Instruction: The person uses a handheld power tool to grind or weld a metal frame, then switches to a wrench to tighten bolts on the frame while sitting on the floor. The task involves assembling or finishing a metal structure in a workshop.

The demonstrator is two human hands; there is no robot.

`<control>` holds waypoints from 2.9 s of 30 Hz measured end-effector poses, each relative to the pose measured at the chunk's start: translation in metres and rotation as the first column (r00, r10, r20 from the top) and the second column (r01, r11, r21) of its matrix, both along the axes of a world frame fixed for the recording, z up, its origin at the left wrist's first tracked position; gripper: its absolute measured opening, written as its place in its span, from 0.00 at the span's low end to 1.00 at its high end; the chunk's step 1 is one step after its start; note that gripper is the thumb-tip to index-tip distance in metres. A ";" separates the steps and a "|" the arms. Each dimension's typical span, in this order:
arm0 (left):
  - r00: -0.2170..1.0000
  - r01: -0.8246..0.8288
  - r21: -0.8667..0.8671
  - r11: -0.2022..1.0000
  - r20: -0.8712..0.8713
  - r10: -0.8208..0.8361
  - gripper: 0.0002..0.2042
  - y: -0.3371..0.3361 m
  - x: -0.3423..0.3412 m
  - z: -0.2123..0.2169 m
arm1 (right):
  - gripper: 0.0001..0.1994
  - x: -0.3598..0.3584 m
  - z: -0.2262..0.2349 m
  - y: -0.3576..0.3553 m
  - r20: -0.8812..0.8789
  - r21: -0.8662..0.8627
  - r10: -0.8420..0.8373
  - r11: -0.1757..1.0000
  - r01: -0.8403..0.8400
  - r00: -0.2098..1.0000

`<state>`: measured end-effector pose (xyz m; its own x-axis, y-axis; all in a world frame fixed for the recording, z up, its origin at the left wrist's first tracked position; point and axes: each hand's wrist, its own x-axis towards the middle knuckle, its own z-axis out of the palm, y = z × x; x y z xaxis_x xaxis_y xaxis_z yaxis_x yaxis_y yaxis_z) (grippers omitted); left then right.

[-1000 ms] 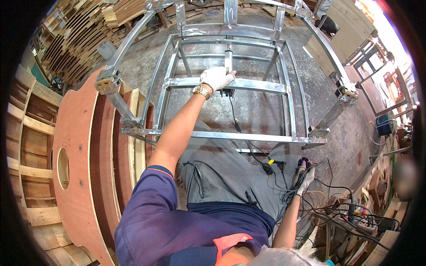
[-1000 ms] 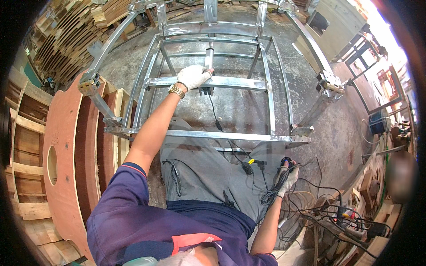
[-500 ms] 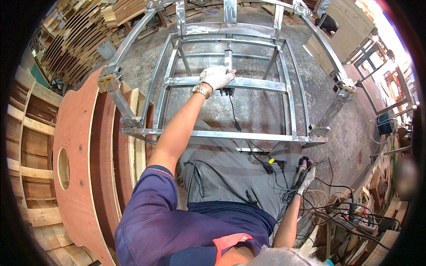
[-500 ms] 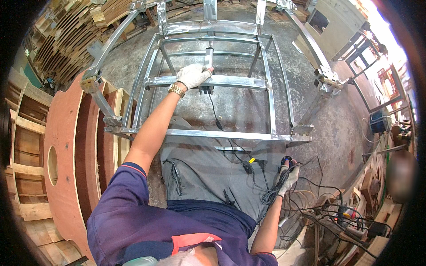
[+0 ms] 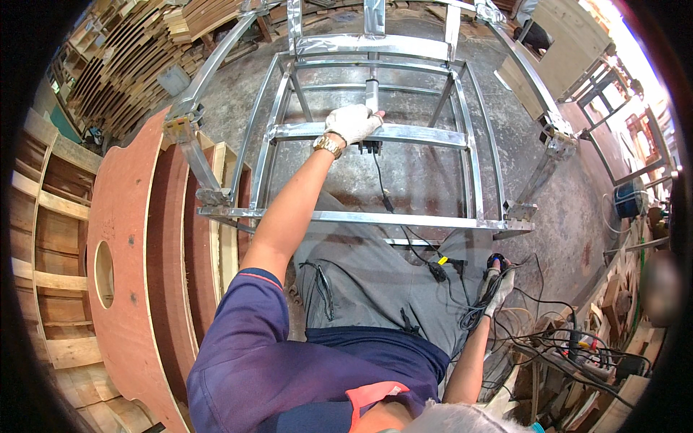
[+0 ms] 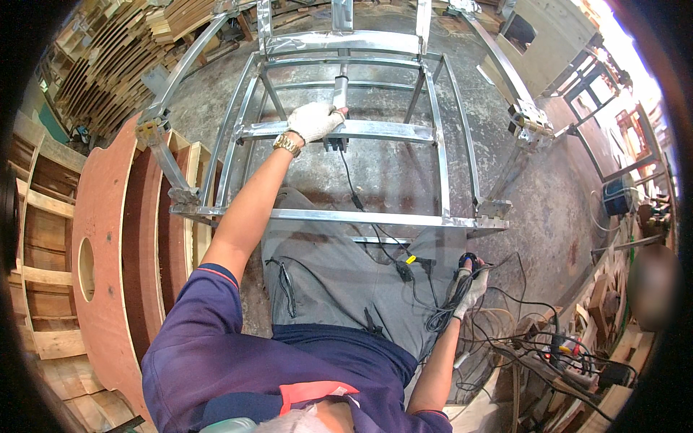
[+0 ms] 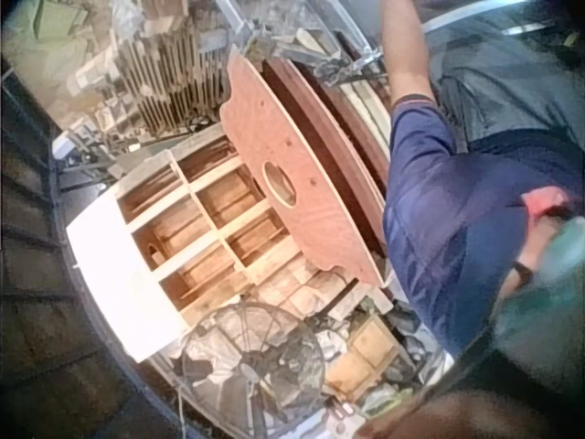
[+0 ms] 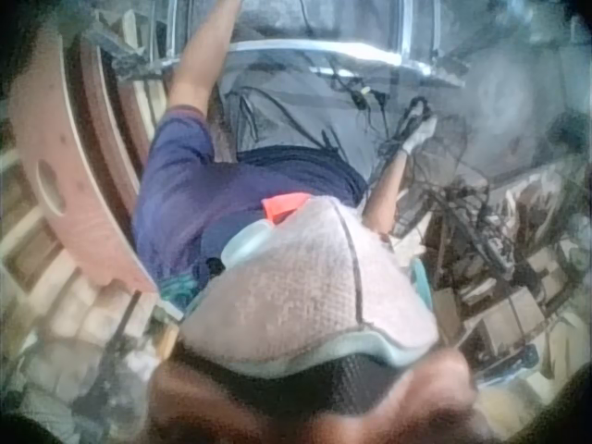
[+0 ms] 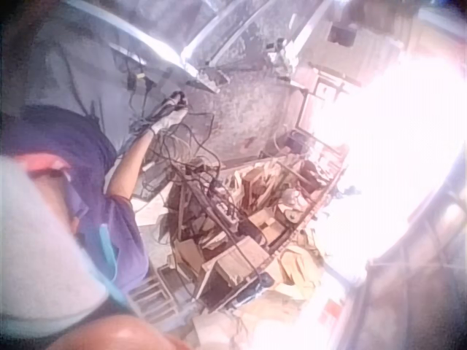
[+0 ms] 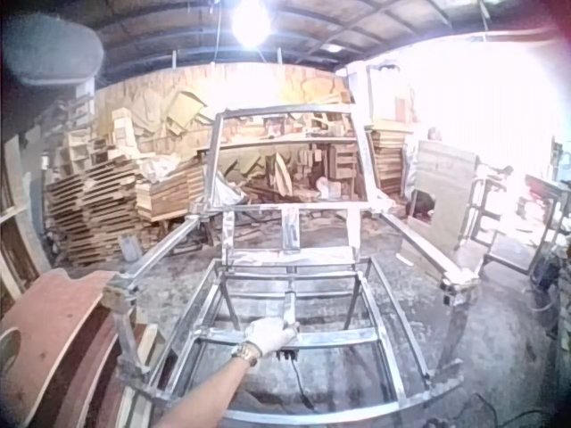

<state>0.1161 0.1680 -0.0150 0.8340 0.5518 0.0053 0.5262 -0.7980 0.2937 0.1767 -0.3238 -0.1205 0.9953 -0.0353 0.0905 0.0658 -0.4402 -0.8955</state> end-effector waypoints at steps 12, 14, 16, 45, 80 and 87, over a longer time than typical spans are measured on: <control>1.000 -0.007 -0.003 1.000 -0.009 0.007 0.30 0.002 0.001 -0.003 | 0.12 0.002 -0.002 -0.003 0.015 -0.049 0.009 0.999 -0.008 1.000; 1.000 -0.010 0.009 1.000 -0.010 0.010 0.30 0.003 0.002 -0.005 | 0.13 0.003 -0.003 -0.003 -0.018 -0.036 0.006 0.999 -0.006 1.000; 1.000 -0.013 0.015 1.000 -0.016 0.013 0.30 0.004 0.002 -0.005 | 0.13 0.003 -0.003 -0.004 -0.085 -0.031 -0.018 0.999 0.015 0.996; 0.999 0.034 0.020 0.999 0.034 -0.035 0.30 0.002 0.000 -0.004 | 0.13 0.006 -0.013 -0.007 -0.039 0.029 0.018 0.999 -0.017 0.999; 0.998 0.029 0.000 1.000 0.055 -0.028 0.30 0.006 0.000 -0.009 | 0.15 0.006 -0.011 -0.007 0.036 -0.092 0.010 0.996 -0.006 0.999; 0.998 0.022 -0.019 1.000 0.051 -0.021 0.31 0.006 0.001 -0.009 | 0.16 0.006 -0.011 -0.007 -0.017 -0.049 0.010 0.999 -0.010 1.000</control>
<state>0.1173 0.1742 -0.0239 0.8443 0.5345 0.0376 0.4931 -0.8025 0.3358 0.1827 -0.3312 -0.1311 0.9970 -0.0212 0.0750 0.0554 -0.4834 -0.8736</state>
